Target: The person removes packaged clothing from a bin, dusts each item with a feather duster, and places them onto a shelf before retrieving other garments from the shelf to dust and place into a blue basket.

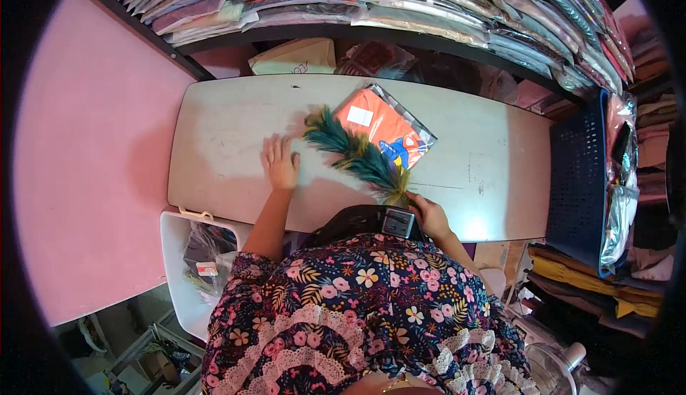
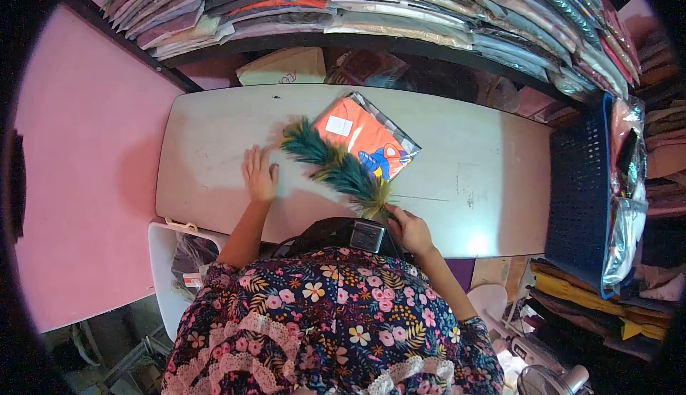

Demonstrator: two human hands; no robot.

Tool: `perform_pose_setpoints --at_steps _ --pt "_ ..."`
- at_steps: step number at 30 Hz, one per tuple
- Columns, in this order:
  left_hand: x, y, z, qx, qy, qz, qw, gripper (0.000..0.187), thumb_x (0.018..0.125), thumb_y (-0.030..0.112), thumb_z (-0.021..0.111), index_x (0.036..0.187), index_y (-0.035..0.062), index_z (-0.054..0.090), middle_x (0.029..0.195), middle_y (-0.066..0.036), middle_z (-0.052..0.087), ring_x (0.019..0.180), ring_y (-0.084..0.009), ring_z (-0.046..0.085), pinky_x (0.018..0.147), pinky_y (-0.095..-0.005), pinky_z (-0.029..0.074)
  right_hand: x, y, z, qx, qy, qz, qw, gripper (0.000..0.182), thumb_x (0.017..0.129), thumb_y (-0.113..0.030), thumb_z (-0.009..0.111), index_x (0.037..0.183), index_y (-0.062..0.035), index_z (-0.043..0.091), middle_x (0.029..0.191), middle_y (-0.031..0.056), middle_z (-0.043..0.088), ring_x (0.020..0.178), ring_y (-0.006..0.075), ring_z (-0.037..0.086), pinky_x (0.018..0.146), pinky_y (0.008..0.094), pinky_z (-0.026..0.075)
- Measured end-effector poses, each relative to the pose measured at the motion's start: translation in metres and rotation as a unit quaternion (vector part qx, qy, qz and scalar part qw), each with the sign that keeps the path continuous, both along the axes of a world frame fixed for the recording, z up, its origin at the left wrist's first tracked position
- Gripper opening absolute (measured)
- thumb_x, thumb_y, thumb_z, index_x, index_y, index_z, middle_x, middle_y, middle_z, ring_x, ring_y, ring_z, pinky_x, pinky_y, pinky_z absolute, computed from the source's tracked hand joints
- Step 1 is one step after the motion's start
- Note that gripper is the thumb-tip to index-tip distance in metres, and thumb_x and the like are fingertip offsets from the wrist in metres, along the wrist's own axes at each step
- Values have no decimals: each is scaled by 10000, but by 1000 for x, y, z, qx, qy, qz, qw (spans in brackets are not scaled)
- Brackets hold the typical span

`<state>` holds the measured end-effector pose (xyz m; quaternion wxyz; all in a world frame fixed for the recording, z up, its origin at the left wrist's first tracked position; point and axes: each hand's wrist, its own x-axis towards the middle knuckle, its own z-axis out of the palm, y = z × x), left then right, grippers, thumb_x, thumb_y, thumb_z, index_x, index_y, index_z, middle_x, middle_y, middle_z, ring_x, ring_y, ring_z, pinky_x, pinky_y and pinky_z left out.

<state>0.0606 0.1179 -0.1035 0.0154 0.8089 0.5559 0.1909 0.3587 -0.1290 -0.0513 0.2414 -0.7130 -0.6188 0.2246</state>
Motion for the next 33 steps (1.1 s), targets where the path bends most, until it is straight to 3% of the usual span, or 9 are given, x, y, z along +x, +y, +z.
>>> perform_pose_setpoints --at_steps 5,11,17,20,23,27,29,31,33 --pt "-15 -3 -5 -75 11 31 997 511 874 285 516 1366 209 398 1481 -95 273 1384 -313 181 1108 -518 115 -2 8 5 26 100 -141 985 343 859 -136 573 1198 -105 529 966 203 641 848 377 627 718 406 516" --pt "-7 -3 -7 -51 7 30 998 528 844 293 542 1352 211 422 1475 -100 290 1371 -324 219 1099 -531 140 5 7 3 -14 65 37 997 346 852 -154 600 1192 -110 551 979 172 648 846 361 633 724 406 516" --pt "-2 -1 -6 -41 -1 27 999 513 846 299 535 1342 213 438 1467 -99 307 1363 -328 235 1095 -530 146 2 17 -2 -6 178 -197 964 325 853 -140 593 1171 -76 572 926 159 655 724 311 641 686 360 499" --pt "0 -2 -6 -37 -6 25 999 510 838 300 547 1331 210 450 1462 -94 314 1362 -325 236 1093 -533 150 5 10 -15 22 104 -24 994 331 852 -138 585 1178 -84 558 994 151 645 847 355 631 720 386 508" --pt "1 -2 -5 -44 3 31 999 504 842 300 545 1329 211 451 1463 -91 312 1364 -318 234 1093 -531 151 8 12 10 -14 90 -34 995 331 847 -144 590 1171 -89 555 1000 163 640 877 369 619 729 399 509" --pt "3 -1 -8 -51 11 37 998 500 854 304 535 1338 221 441 1470 -87 305 1369 -305 229 1092 -527 151 13 20 -18 3 174 -251 952 311 857 -150 589 1164 -103 562 974 167 648 847 366 630 725 396 509" --pt "2 0 -9 -48 12 36 998 502 854 305 535 1339 221 438 1469 -86 306 1370 -304 227 1093 -527 150 13 19 -12 -37 163 -238 957 320 857 -153 594 1173 -110 559 955 168 652 835 370 633 721 405 509" --pt "2 -1 -10 -45 12 35 998 504 854 305 536 1341 221 435 1468 -86 307 1370 -303 226 1093 -527 150 11 17 -6 31 106 -55 992 338 851 -161 598 1182 -114 553 946 167 654 824 373 630 711 413 509" --pt "2 -2 -10 -39 15 34 999 504 857 303 533 1342 216 432 1468 -86 309 1371 -302 225 1094 -527 151 17 14 3 -27 78 -30 996 337 851 -169 590 1182 -120 551 952 164 654 830 373 626 707 417 508"
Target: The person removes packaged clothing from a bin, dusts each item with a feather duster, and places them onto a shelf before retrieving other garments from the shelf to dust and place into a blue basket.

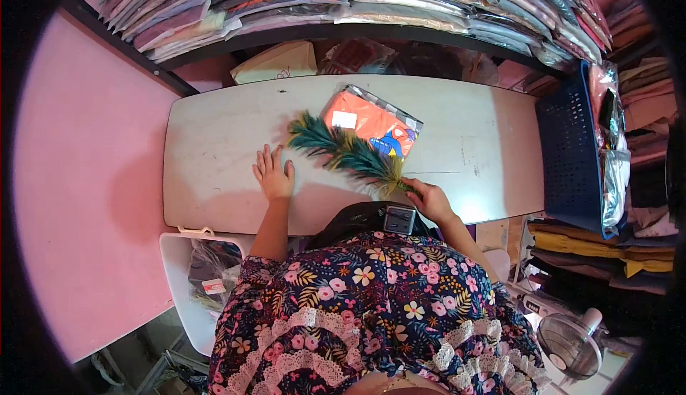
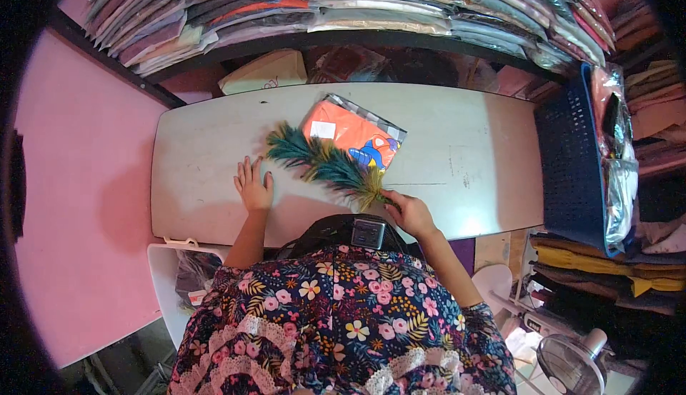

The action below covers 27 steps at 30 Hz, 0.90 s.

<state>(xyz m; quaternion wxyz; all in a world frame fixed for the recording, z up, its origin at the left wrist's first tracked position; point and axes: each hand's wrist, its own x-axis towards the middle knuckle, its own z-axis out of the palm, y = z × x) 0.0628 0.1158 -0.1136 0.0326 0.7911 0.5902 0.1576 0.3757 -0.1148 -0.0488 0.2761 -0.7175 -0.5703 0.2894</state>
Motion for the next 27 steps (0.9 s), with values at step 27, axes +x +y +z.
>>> perform_pose_setpoints --at_steps 27 --pt "2 2 5 0 -11 -3 1000 491 855 294 535 1327 188 454 1456 -95 326 1367 -306 233 1089 -526 150 2 10 -3 -41 -7 -162 986 339 853 -194 574 1185 -139 537 968 190 642 833 373 625 697 450 506"
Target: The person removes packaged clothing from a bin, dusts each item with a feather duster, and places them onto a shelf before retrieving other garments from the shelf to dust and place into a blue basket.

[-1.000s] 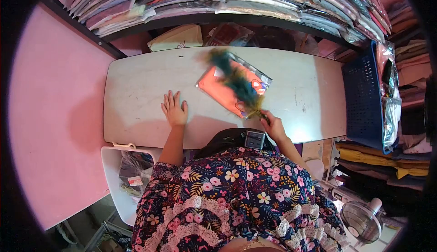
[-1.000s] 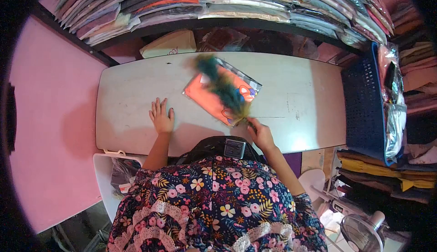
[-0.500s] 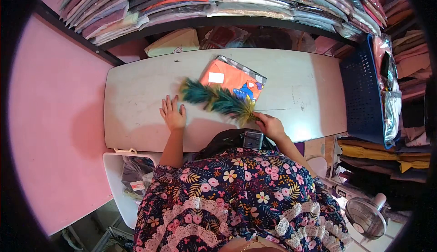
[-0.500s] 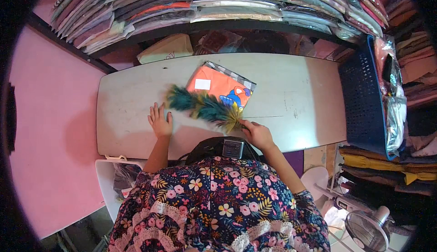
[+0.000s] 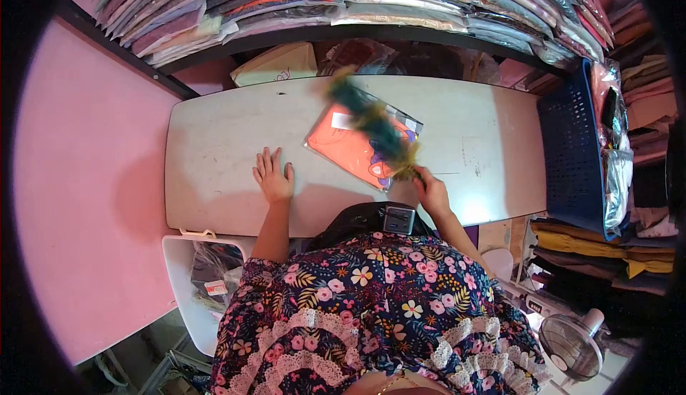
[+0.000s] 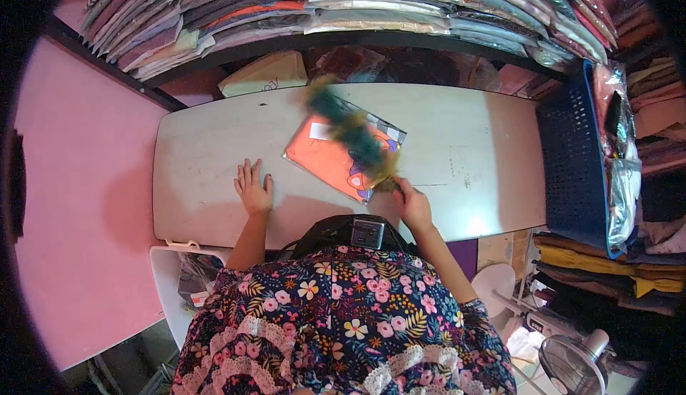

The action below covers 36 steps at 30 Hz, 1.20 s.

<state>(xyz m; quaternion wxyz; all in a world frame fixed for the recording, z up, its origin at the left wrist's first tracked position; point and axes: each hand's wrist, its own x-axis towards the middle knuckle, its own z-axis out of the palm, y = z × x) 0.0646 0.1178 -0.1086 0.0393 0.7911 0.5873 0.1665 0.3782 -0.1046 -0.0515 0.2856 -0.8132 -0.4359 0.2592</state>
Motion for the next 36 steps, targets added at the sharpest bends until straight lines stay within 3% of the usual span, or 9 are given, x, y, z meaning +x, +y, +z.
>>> perform_pose_setpoints --at_steps 4,7,13,17,19,22,29,33,36 --pt "-1 3 0 4 -1 -4 1000 492 852 288 537 1326 189 453 1449 -99 335 1364 -306 240 1088 -529 153 2 1 -8 93 -3 -27 995 341 849 -184 570 1184 -127 537 931 206 640 814 385 623 691 462 502" --pt "-2 2 -1 8 0 0 1000 496 849 285 538 1329 191 450 1447 -98 339 1362 -308 245 1089 -528 153 9 -7 -1 97 -70 123 985 338 851 -177 561 1184 -125 537 880 221 638 789 399 621 677 481 493" --pt "3 2 0 11 -10 -4 1000 500 839 300 547 1320 198 458 1452 -92 334 1362 -320 243 1089 -530 155 28 -6 -2 58 -74 -95 991 335 855 -173 559 1188 -135 541 832 211 641 757 399 620 646 489 486" --pt "-1 2 1 9 0 2 1000 499 841 300 544 1321 197 457 1452 -93 334 1363 -317 239 1088 -529 157 18 -17 2 134 -94 122 979 340 856 -187 567 1193 -147 540 915 163 650 752 377 625 629 458 502" --pt "-6 3 0 11 2 7 1000 498 842 300 543 1322 198 456 1452 -93 335 1364 -315 238 1088 -527 157 12 -18 12 1 -104 142 984 343 858 -187 562 1198 -152 537 950 153 647 792 368 626 671 443 508" --pt "-12 4 -3 9 -5 10 1000 488 853 281 535 1324 191 448 1451 -96 329 1360 -324 242 1084 -542 154 11 -16 -9 75 -80 -37 993 331 865 -190 552 1195 -172 536 934 166 646 798 374 621 677 456 501" --pt "50 50 9 -21 -115 -48 992 464 865 245 556 1295 98 459 1380 -163 404 1307 -340 329 1069 -475 242 20 -29 0 60 -96 67 991 315 860 -179 560 1173 -151 540 903 182 644 804 389 615 680 471 491" --pt "118 82 21 -135 -233 -152 951 509 870 257 575 1273 -27 446 1299 -256 455 1241 -369 408 1048 -400 311 42 -42 -22 80 -115 -80 987 333 858 -172 568 1189 -152 534 852 198 644 763 382 623 645 467 489" --pt "145 100 16 -241 -169 -99 951 482 851 201 612 1233 -60 479 1240 -224 523 1148 -339 514 982 -393 398 56 -62 -34 100 -49 -236 965 323 883 -146 540 1205 -125 529 733 195 638 661 350 636 589 435 478"
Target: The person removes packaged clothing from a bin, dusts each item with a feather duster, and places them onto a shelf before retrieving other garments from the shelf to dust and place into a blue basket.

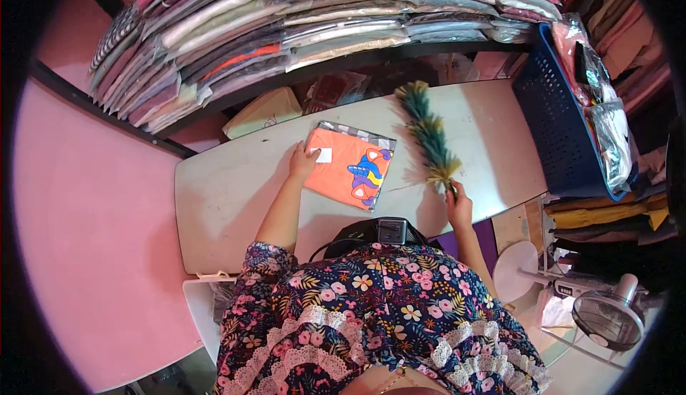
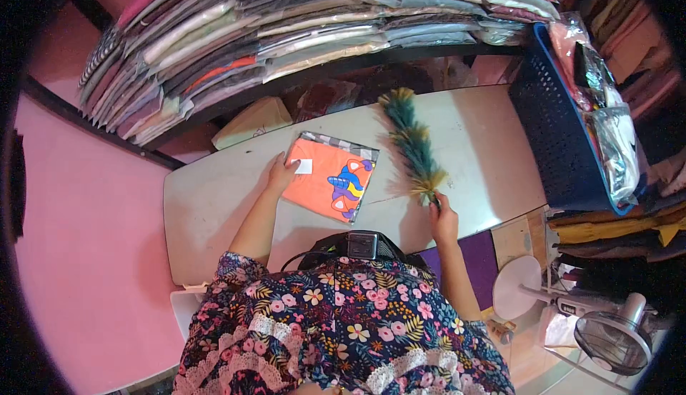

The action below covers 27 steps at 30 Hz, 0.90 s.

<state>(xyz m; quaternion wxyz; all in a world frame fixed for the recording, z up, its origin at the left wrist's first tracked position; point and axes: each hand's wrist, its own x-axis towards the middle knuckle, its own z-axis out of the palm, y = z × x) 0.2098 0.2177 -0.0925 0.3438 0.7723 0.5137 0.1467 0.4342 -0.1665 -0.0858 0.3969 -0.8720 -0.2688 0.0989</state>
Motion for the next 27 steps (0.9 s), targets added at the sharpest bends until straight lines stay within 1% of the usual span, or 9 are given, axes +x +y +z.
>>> perform_pose_setpoints --at_steps 5,9,11,13,15,17,19,23,27 --pt "4 -6 53 -419 -111 -22 901 457 811 106 673 1214 -31 507 1095 -128 628 934 -220 639 768 -362 525 -2 -39 10 6 23 -50 998 335 871 -129 570 1204 -115 539 682 139 626 604 251 630 571 359 484" --pt "29 -17 73 -322 -170 -97 926 340 786 109 699 1075 -29 584 1003 -94 642 873 -178 630 775 -309 503 2 -53 11 8 33 -100 994 339 882 -102 543 1220 -124 542 695 129 633 626 232 634 609 348 491" --pt "41 -28 103 -88 -167 -204 960 274 784 96 694 1016 -14 600 949 -63 637 823 -162 614 768 -293 495 7 -58 5 46 40 -131 989 340 884 -106 545 1224 -120 540 698 124 635 640 222 636 621 346 490" --pt "40 -47 142 -39 -210 -197 957 251 744 73 711 965 4 613 950 -62 618 818 -155 593 762 -277 487 15 -61 -4 68 37 -139 987 338 894 -118 546 1231 -117 536 705 112 636 641 197 627 614 329 483" --pt "33 -53 161 144 -270 -265 914 247 692 29 735 917 23 633 992 -89 600 892 -164 588 755 -274 489 20 -61 0 74 67 -154 983 341 903 -130 546 1244 -116 529 717 95 637 645 156 611 603 301 473" --pt "25 -61 162 92 -322 -270 903 296 629 -15 743 897 67 649 1053 -95 579 1012 -231 568 839 -327 473 24 -59 0 65 79 -155 983 347 910 -139 544 1256 -119 524 732 81 640 648 121 594 599 274 467" --pt "9 -54 143 341 -212 -337 851 352 597 -50 726 909 96 655 1073 -85 578 1114 -300 512 958 -405 408 26 -55 -2 101 84 -154 979 351 911 -135 544 1260 -123 523 735 78 641 654 111 594 600 267 467" --pt "-38 -61 56 300 75 -303 901 440 654 -46 668 1041 163 665 1387 -156 384 1261 -352 395 1027 -464 345 17 -43 0 114 102 -146 977 352 911 -130 542 1262 -124 523 763 82 647 669 105 594 608 265 467" --pt "-50 -77 19 52 -19 -234 971 492 738 -18 641 1191 164 580 1455 -180 281 1346 -371 258 1073 -404 302 -6 -24 -6 86 136 -76 984 338 894 -118 562 1230 -99 528 789 116 656 721 140 616 659 291 481"
